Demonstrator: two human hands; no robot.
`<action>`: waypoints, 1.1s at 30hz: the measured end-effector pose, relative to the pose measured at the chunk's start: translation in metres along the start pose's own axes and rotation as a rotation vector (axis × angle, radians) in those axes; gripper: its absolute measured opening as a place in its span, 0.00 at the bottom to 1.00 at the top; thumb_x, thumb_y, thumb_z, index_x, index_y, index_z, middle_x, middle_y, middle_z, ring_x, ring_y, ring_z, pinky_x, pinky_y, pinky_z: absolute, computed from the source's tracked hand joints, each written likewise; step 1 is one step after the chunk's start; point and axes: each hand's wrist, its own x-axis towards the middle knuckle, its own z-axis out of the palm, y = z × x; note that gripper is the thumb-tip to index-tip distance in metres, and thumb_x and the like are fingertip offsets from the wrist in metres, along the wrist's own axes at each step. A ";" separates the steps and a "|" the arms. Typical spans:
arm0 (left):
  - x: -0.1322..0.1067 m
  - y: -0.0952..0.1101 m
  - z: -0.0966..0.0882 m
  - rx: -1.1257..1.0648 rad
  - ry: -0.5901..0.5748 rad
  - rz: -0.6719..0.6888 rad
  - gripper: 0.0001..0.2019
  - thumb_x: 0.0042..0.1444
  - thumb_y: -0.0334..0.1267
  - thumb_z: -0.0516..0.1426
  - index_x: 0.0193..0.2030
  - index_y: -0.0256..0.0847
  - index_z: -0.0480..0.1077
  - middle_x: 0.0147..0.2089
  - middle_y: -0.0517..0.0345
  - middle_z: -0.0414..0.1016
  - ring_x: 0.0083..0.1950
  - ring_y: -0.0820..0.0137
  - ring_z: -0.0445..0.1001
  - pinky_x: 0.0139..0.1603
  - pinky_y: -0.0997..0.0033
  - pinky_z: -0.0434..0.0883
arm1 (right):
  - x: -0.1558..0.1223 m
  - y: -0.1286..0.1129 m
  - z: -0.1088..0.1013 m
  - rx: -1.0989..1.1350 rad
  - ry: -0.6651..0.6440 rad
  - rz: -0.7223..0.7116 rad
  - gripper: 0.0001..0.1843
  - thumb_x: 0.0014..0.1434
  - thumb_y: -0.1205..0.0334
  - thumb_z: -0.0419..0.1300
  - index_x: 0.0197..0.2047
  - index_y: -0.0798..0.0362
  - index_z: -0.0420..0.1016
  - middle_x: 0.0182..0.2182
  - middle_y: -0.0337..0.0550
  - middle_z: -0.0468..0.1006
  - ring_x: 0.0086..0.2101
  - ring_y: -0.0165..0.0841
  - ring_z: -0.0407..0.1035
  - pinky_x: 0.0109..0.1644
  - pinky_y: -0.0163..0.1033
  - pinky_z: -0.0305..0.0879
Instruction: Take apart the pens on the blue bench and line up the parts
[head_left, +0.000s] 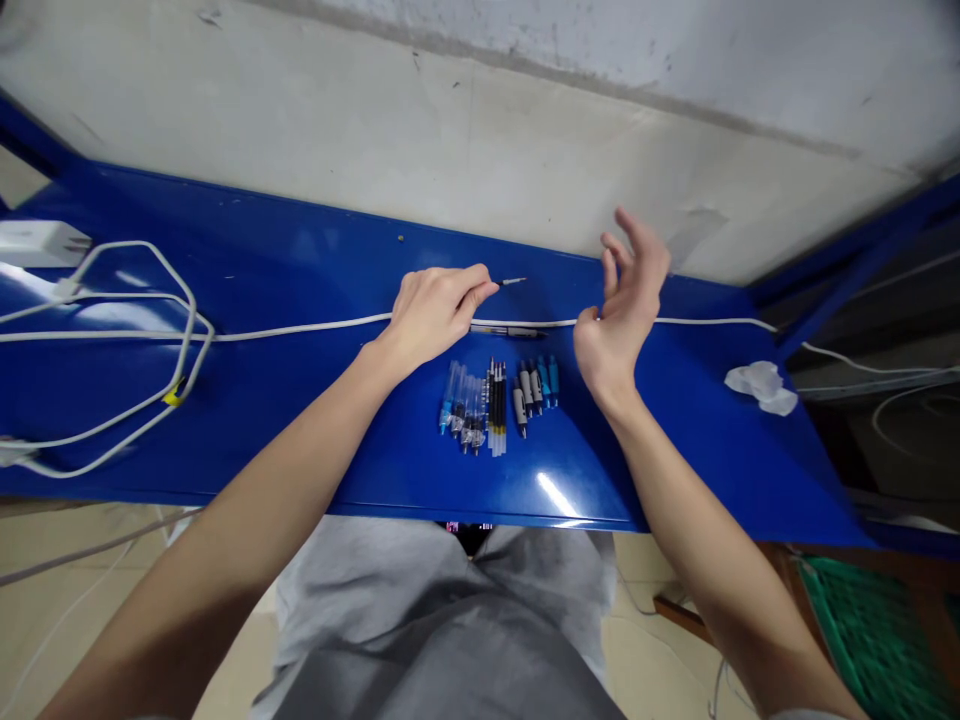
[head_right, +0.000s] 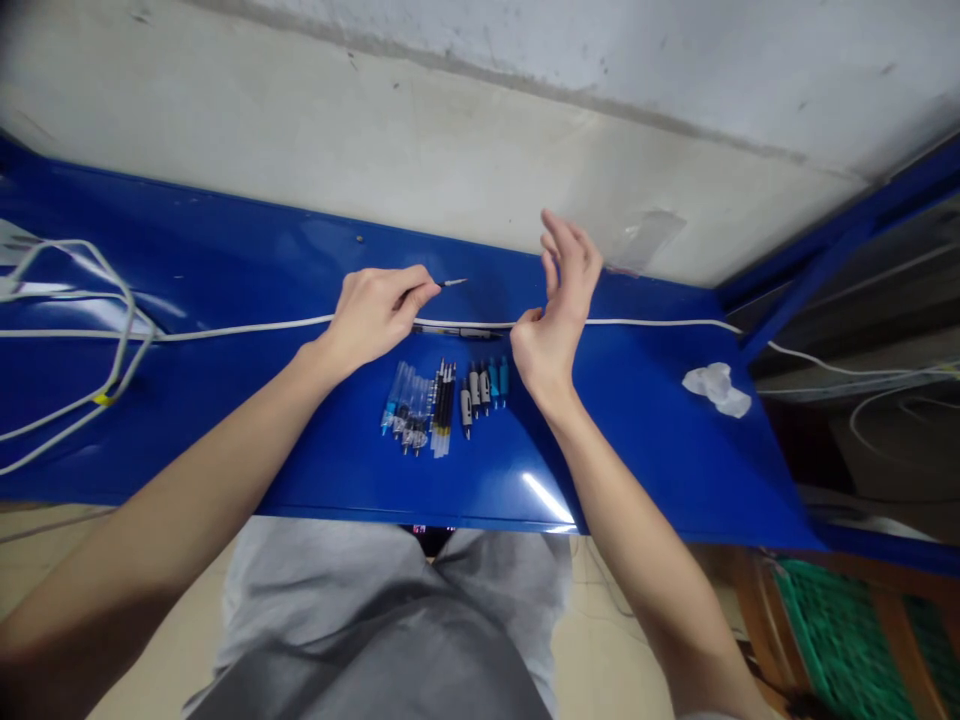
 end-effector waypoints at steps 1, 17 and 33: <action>0.000 0.000 0.000 -0.001 -0.001 0.001 0.18 0.72 0.45 0.49 0.36 0.43 0.74 0.27 0.58 0.74 0.28 0.67 0.71 0.30 0.68 0.56 | 0.000 0.000 -0.001 -0.027 -0.002 -0.026 0.44 0.55 0.74 0.54 0.72 0.38 0.52 0.68 0.50 0.58 0.67 0.50 0.59 0.57 0.59 0.73; 0.000 0.002 0.000 -0.007 -0.018 -0.008 0.17 0.72 0.45 0.50 0.36 0.44 0.75 0.28 0.58 0.75 0.29 0.67 0.71 0.30 0.68 0.56 | -0.005 -0.012 0.002 0.196 -0.073 0.196 0.14 0.42 0.78 0.47 0.17 0.51 0.66 0.13 0.33 0.64 0.15 0.25 0.57 0.20 0.32 0.48; 0.000 0.003 0.000 -0.041 -0.038 -0.008 0.16 0.73 0.44 0.50 0.36 0.42 0.73 0.30 0.60 0.76 0.31 0.69 0.71 0.30 0.68 0.55 | -0.007 -0.032 0.006 -0.040 -0.927 -0.152 0.07 0.62 0.58 0.70 0.42 0.51 0.81 0.43 0.45 0.74 0.44 0.40 0.65 0.53 0.49 0.64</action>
